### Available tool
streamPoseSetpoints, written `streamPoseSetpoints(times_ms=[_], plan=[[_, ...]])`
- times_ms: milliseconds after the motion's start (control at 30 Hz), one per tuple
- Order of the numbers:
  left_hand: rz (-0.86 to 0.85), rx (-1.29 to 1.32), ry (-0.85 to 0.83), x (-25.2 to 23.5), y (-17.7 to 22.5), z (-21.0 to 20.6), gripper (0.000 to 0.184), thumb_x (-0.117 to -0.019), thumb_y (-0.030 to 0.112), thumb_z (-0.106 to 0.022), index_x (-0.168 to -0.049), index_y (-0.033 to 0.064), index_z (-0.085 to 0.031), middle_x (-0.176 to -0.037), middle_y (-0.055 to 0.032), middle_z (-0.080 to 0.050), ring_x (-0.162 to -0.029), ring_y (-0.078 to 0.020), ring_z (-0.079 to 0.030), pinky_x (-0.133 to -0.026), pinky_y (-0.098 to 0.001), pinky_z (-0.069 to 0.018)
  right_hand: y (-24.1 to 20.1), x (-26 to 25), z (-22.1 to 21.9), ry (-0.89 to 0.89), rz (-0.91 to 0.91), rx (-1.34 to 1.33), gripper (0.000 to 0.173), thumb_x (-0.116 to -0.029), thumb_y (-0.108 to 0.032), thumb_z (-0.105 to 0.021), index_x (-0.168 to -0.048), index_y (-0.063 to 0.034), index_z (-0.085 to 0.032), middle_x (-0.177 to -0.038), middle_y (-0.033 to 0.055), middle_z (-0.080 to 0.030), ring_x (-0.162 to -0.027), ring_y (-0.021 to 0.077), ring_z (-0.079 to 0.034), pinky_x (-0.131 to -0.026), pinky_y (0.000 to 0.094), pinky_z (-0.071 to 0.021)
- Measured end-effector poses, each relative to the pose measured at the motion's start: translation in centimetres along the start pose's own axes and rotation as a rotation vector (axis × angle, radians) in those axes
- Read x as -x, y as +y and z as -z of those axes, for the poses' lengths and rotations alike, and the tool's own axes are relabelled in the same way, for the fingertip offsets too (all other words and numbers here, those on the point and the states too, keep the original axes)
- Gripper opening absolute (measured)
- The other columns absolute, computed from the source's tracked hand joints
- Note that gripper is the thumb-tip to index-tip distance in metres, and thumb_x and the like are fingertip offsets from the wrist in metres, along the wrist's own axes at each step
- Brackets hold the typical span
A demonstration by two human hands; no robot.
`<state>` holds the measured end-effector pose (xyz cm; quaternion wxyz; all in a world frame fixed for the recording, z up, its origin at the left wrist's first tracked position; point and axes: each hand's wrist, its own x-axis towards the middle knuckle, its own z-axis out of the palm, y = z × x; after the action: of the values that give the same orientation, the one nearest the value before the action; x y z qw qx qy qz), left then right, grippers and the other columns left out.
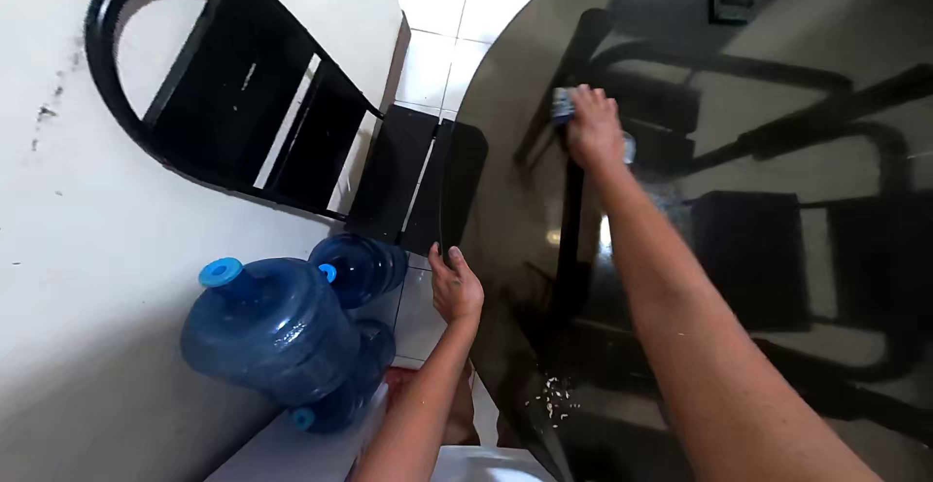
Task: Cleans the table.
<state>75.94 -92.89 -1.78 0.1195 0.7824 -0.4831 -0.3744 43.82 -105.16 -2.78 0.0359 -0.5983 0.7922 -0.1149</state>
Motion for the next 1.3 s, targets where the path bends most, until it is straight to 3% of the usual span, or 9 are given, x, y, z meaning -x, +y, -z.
streamPoseSetpoints(times_ms=[233,400,567,700,867,967,1067,1200,1300], plan=[[-0.003,-0.011,-0.002,0.1,0.2,-0.2,0.059,-0.1105,0.049,-0.023,-0.157,0.0157,-0.038,-0.143,-0.0151,-0.060,-0.130,-0.0351,-0.059,-0.100,-0.0620,-0.0465,20.3,23.1,8.3,0.112,-0.627,0.076,0.053,-0.1061,-0.023,-0.037,-0.156,-0.0064,-0.040,-0.160,0.0247,-0.040,-0.148,0.0486,-0.035,-0.117,0.0695,-0.0301],[-0.009,-0.008,0.032,0.3,0.0,-0.4,0.056,-0.1106,0.050,-0.024,-0.153,0.0185,-0.043,-0.141,-0.0130,-0.061,-0.129,-0.0320,-0.060,-0.100,-0.0595,-0.0476,19.2,23.9,6.8,0.184,-0.912,0.013,0.057,-0.1036,-0.018,-0.040,-0.159,-0.0035,-0.034,-0.163,0.0271,-0.032,-0.149,0.0483,-0.033,-0.117,0.0665,-0.0321],[-0.016,-0.013,0.039,0.3,0.1,-0.2,0.057,-0.1108,0.050,-0.021,-0.153,0.0185,-0.044,-0.137,-0.0135,-0.064,-0.127,-0.0340,-0.061,-0.099,-0.0611,-0.0475,5.1,16.4,1.4,0.098,-0.484,-0.057,0.059,-0.0994,-0.018,-0.051,-0.158,-0.0156,-0.041,-0.164,0.0187,-0.035,-0.151,0.0424,-0.033,-0.121,0.0612,-0.0300],[-0.008,0.007,0.052,0.0,-0.1,-0.3,0.060,-0.1107,0.051,-0.016,-0.154,0.0187,-0.042,-0.136,-0.0141,-0.065,-0.125,-0.0349,-0.062,-0.098,-0.0618,-0.0484,-9.5,20.6,-1.1,-0.058,0.052,-0.186,0.056,-0.0961,-0.013,-0.061,-0.151,-0.0193,-0.054,-0.163,0.0111,-0.041,-0.153,0.0342,-0.033,-0.126,0.0546,-0.0260],[0.005,-0.013,0.060,-0.2,0.0,-0.5,0.060,-0.1104,0.054,-0.021,-0.154,0.0183,-0.043,-0.130,-0.0160,-0.068,-0.120,-0.0378,-0.064,-0.094,-0.0640,-0.0491,-11.7,27.3,0.6,-0.274,0.491,-0.443,0.043,-0.1030,-0.002,-0.049,-0.143,-0.0130,-0.061,-0.154,0.0143,-0.053,-0.146,0.0326,-0.046,-0.123,0.0484,-0.0343],[0.019,-0.049,0.059,-0.3,0.4,-0.4,0.061,-0.1090,0.057,-0.023,-0.154,0.0208,-0.044,-0.130,-0.0153,-0.068,-0.118,-0.0377,-0.066,-0.091,-0.0647,-0.0498,-6.0,23.7,4.8,-0.073,0.067,-0.463,0.044,-0.1004,0.000,-0.053,-0.143,-0.0079,-0.060,-0.150,0.0150,-0.056,-0.140,0.0279,-0.053,-0.118,0.0453,-0.0432],[0.006,-0.057,0.040,-0.1,0.2,-0.4,0.063,-0.1088,0.057,-0.025,-0.154,0.0184,-0.043,-0.134,-0.0167,-0.065,-0.121,-0.0387,-0.064,-0.094,-0.0657,-0.0490,5.6,19.7,8.3,0.244,-0.494,-0.316,0.051,-0.1006,0.001,-0.048,-0.151,0.0015,-0.046,-0.155,0.0245,-0.047,-0.145,0.0367,-0.046,-0.120,0.0521,-0.0377],[-0.011,-0.075,0.045,-0.3,0.5,-0.4,0.062,-0.1093,0.055,-0.028,-0.154,0.0150,-0.044,-0.137,-0.0179,-0.064,-0.123,-0.0391,-0.063,-0.095,-0.0652,-0.0488,20.5,16.9,7.5,0.354,-1.167,-0.146,0.073,-0.1059,-0.044,-0.042,-0.159,0.0034,-0.027,-0.161,0.0355,-0.026,-0.151,0.0509,-0.027,-0.121,0.0632,-0.0254],[-0.007,-0.080,0.032,0.0,0.2,-0.4,0.061,-0.1095,0.054,-0.029,-0.154,0.0142,-0.044,-0.139,-0.0176,-0.062,-0.125,-0.0389,-0.062,-0.097,-0.0654,-0.0481,23.4,10.9,6.7,0.298,-1.304,-0.137,0.075,-0.1047,-0.047,-0.041,-0.161,-0.0007,-0.026,-0.164,0.0356,-0.018,-0.153,0.0512,-0.020,-0.122,0.0616,-0.0228]])
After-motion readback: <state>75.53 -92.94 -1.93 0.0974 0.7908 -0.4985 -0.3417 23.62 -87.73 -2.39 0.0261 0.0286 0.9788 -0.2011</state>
